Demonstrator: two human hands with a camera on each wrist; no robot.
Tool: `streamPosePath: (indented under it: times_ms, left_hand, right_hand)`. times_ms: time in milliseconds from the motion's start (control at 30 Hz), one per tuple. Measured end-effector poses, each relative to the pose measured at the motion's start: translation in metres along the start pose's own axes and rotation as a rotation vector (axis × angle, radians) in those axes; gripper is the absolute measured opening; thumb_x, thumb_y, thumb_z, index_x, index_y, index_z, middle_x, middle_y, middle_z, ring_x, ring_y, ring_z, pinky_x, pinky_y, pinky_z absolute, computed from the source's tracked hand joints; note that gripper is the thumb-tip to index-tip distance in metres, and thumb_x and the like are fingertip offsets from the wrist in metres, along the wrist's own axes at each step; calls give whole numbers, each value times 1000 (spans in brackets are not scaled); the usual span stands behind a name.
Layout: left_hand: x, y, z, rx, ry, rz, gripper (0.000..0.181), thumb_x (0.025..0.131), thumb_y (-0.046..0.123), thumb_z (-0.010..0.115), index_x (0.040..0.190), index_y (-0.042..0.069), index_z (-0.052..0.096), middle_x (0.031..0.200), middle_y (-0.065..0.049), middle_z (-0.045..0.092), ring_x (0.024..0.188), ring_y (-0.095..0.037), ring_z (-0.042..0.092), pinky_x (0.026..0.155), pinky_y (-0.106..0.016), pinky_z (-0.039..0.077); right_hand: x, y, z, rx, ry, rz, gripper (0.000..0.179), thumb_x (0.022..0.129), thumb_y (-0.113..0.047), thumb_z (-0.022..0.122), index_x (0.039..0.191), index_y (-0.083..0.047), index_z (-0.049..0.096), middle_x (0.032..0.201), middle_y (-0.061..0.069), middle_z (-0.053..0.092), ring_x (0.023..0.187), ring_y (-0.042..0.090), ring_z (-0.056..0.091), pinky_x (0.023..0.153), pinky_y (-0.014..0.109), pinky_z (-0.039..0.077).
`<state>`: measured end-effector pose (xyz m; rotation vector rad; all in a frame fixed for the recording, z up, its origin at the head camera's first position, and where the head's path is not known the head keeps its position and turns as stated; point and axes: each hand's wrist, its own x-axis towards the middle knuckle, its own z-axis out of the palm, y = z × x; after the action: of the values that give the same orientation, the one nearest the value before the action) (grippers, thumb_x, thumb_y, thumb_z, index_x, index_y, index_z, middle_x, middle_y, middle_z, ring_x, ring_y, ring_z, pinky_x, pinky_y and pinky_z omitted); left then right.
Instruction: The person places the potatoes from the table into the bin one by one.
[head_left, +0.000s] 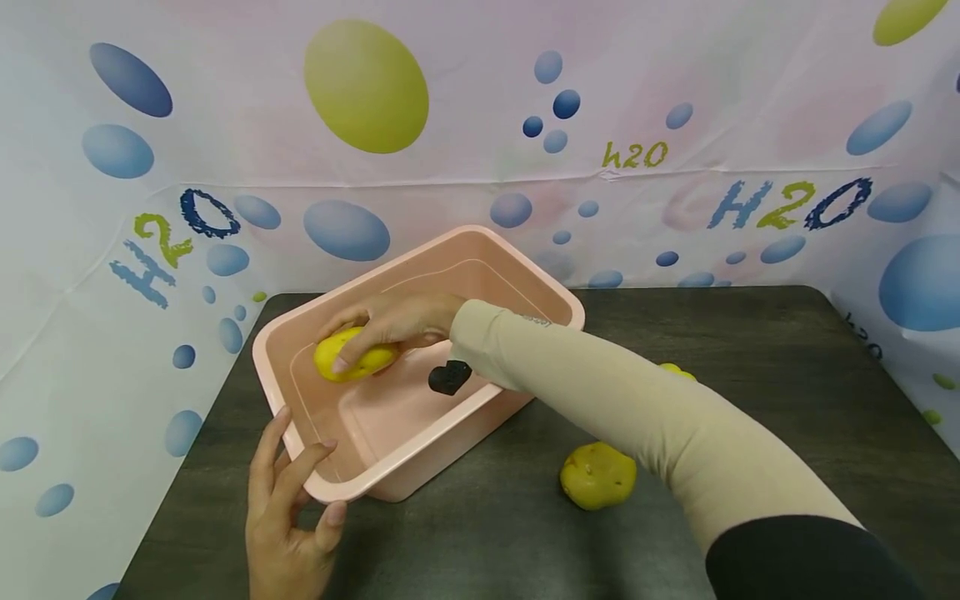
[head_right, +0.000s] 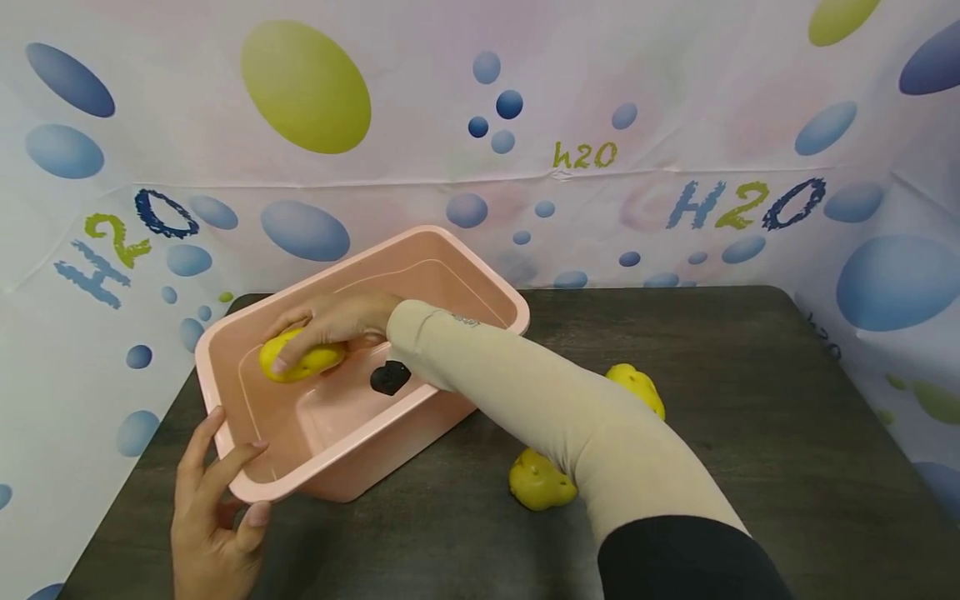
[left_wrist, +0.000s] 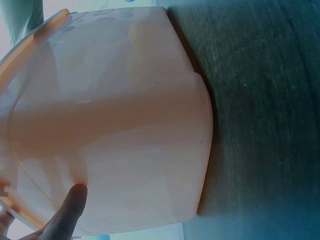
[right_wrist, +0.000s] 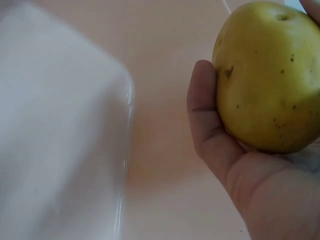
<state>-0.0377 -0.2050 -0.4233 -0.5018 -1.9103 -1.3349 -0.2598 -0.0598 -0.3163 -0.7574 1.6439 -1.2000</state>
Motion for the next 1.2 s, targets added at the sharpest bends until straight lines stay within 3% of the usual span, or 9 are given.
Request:
streamPosePath:
  times_ms: [200, 400, 533, 633, 733, 967, 1200]
  left_hand:
    - [0, 1, -1, 7, -6, -2, 48, 100, 27, 72, 123, -15, 63, 164, -26, 34, 132, -16, 57, 91, -7, 54]
    - [-2, 1, -2, 15, -8, -16, 47, 100, 26, 73, 123, -14, 64, 165, -26, 33, 130, -15, 57, 90, -7, 54]
    - [-1, 0, -1, 1, -6, -3, 47, 100, 25, 73, 123, -15, 63, 165, -26, 33, 131, -16, 58, 91, -8, 54]
    - [-1, 0, -1, -1, -7, 5, 48, 100, 26, 73, 123, -15, 63, 164, -26, 33, 131, -16, 57, 92, -9, 55]
    - [-1, 0, -1, 6, -8, 7, 49, 100, 28, 72, 123, -15, 63, 164, -26, 33, 132, -16, 57, 92, -9, 55]
    - [0, 0, 1, 1, -1, 17, 50, 101, 27, 71, 123, -16, 62, 164, -28, 33, 133, -17, 57, 93, -9, 54]
    - [0, -1, 1, 1, -6, 21, 50, 101, 28, 71, 123, -16, 62, 164, -28, 32, 134, -17, 56, 94, -10, 54]
  right_hand:
    - [0, 0, 0, -6, 2, -14, 58, 95, -19, 74, 150, -13, 55, 126, 4, 65, 108, 16, 65, 94, 27, 61]
    - [0, 0, 0, 88, 14, 57, 52, 98, -15, 72, 147, -9, 56, 126, 6, 67, 104, 19, 68, 108, 45, 57]
    - [-1, -1, -1, 88, 47, 95, 50, 98, -14, 72, 146, -9, 56, 133, 4, 66, 122, 26, 65, 110, 44, 56]
    - [-3, -3, -4, 53, 69, 91, 52, 98, -17, 73, 147, -9, 56, 134, 2, 65, 137, 32, 58, 108, 41, 57]
    - [-8, -6, -6, -6, 71, 93, 55, 97, -23, 73, 148, -11, 55, 133, 0, 65, 141, 34, 55, 108, 40, 57]
    - [-19, -14, -9, -108, 59, 81, 58, 96, -31, 73, 148, -14, 55, 135, -3, 65, 137, 25, 58, 104, 36, 56]
    - [-37, -17, -12, -129, 42, 28, 54, 97, -33, 70, 147, -17, 57, 141, -4, 60, 135, 21, 59, 112, 42, 51]
